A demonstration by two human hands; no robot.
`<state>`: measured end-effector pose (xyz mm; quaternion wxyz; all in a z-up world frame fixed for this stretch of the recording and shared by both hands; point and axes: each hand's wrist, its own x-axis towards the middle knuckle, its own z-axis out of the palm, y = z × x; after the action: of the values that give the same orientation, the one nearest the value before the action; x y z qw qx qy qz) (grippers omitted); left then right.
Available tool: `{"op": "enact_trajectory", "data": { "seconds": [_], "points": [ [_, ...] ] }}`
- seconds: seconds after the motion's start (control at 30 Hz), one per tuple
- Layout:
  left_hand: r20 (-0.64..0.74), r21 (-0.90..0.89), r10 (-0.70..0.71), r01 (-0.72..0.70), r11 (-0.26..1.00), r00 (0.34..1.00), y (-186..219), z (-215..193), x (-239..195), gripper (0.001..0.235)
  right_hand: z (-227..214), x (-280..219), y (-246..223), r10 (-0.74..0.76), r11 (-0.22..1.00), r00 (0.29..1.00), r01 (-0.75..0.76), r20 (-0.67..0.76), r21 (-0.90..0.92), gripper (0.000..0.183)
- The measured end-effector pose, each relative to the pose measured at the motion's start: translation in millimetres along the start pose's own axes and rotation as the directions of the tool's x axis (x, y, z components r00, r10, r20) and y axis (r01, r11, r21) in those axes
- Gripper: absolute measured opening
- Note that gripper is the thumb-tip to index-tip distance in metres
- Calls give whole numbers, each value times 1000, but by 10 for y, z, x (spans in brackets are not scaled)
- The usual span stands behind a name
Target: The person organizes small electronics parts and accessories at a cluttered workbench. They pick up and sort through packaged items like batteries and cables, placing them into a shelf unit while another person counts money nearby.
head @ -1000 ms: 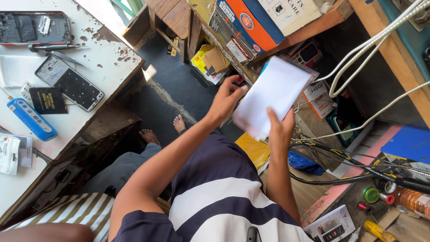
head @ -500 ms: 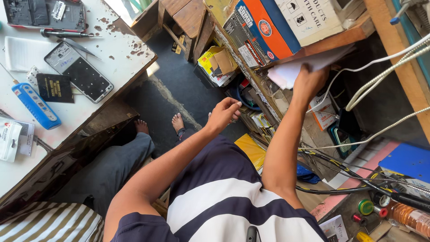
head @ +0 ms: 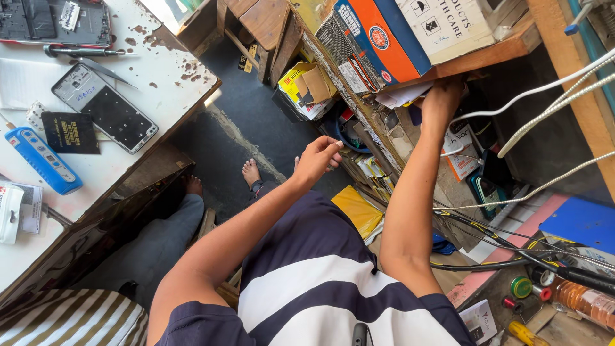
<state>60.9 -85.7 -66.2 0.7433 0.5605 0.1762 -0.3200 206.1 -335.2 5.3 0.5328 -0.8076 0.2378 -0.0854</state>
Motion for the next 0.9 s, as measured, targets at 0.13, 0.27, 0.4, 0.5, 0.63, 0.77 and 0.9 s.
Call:
{"op": "enact_trajectory", "data": {
  "seconds": [0.13,0.27,0.4,0.5,0.63,0.77,0.9],
  "points": [
    [13,-2,22,-22,1000,1000,19,-2,0,28,33,58,156,-18,1000,1000,18,3,-18,46],
    [-8,-3,2,-2,1000,1000,92,-17,-83,28,23,144,246,-24,987,996,9,90,163,43],
    [-44,54,-27,30,998,999,146,-27,-197,28,56,163,295,82,954,986,-120,145,274,48],
    [-45,33,-21,23,999,999,190,-40,-238,28,57,137,317,64,973,989,-92,134,214,51],
    [-56,12,-7,8,1000,998,166,-44,-278,28,-41,71,431,-31,998,999,30,29,51,55],
    [-81,41,-18,21,999,997,150,-45,-319,28,-104,-6,505,-144,989,989,143,-38,-25,53],
    [-83,24,-15,17,1000,996,135,-42,-323,28,-180,-119,506,-195,975,977,184,-83,-122,55]
  ]
}}
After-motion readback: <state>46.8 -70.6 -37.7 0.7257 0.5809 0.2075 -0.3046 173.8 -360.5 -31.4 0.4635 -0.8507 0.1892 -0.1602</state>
